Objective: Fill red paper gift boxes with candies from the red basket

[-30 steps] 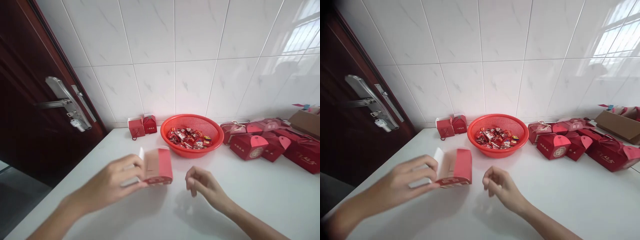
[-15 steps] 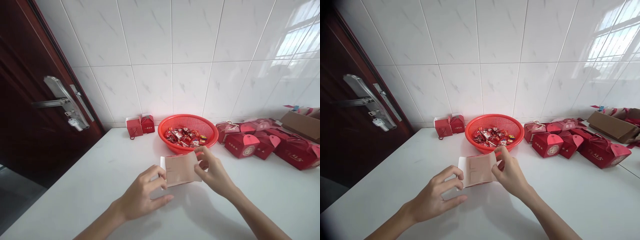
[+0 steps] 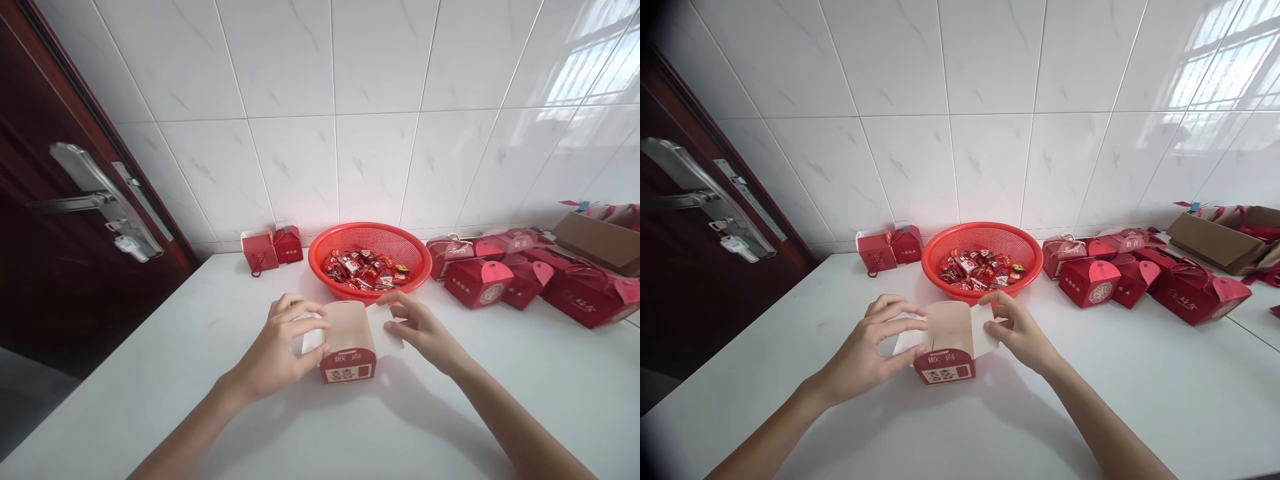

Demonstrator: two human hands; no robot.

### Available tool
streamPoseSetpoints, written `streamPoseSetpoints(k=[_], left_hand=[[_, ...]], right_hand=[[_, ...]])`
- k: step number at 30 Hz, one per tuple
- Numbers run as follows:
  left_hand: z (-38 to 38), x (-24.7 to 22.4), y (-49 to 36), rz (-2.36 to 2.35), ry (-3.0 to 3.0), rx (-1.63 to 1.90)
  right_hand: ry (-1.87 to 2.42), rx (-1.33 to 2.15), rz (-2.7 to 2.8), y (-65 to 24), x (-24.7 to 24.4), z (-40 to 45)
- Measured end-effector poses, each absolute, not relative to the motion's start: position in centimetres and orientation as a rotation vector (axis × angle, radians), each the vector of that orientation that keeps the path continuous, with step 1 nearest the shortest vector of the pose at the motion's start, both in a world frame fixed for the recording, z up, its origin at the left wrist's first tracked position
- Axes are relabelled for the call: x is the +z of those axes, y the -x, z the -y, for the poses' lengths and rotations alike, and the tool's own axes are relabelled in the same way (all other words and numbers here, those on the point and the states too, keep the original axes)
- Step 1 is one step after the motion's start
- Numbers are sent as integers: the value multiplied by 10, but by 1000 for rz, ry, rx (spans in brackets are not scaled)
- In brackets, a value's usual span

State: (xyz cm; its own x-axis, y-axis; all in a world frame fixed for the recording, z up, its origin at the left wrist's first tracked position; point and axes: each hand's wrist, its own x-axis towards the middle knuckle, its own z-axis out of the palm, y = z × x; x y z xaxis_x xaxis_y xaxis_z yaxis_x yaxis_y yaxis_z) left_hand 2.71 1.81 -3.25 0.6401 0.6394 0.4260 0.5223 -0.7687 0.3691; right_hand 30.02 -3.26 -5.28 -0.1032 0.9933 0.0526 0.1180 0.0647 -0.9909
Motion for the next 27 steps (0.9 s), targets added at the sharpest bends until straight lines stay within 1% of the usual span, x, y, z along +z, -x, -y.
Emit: streamPoseSetpoints(k=[6, 12, 17, 22, 27], left_hand=[[-31, -38, -24, -1015, -2612, 602], [-31, -34, -26, -1175, -2456, 520], [-27, -30, -25, -1185, -2450, 332], [-22, -19, -27, -1189, -2493, 135], [-9, -2, -35, -1228, -2462, 24]], right_hand=[[1278, 1298, 1450, -302, -59, 27], [1245, 1333, 1482, -304, -65, 25], [1180, 1390, 1467, -308, -71, 22], [1134, 1467, 1455, -309, -74, 21], [1137, 1482, 1477, -306, -72, 22]])
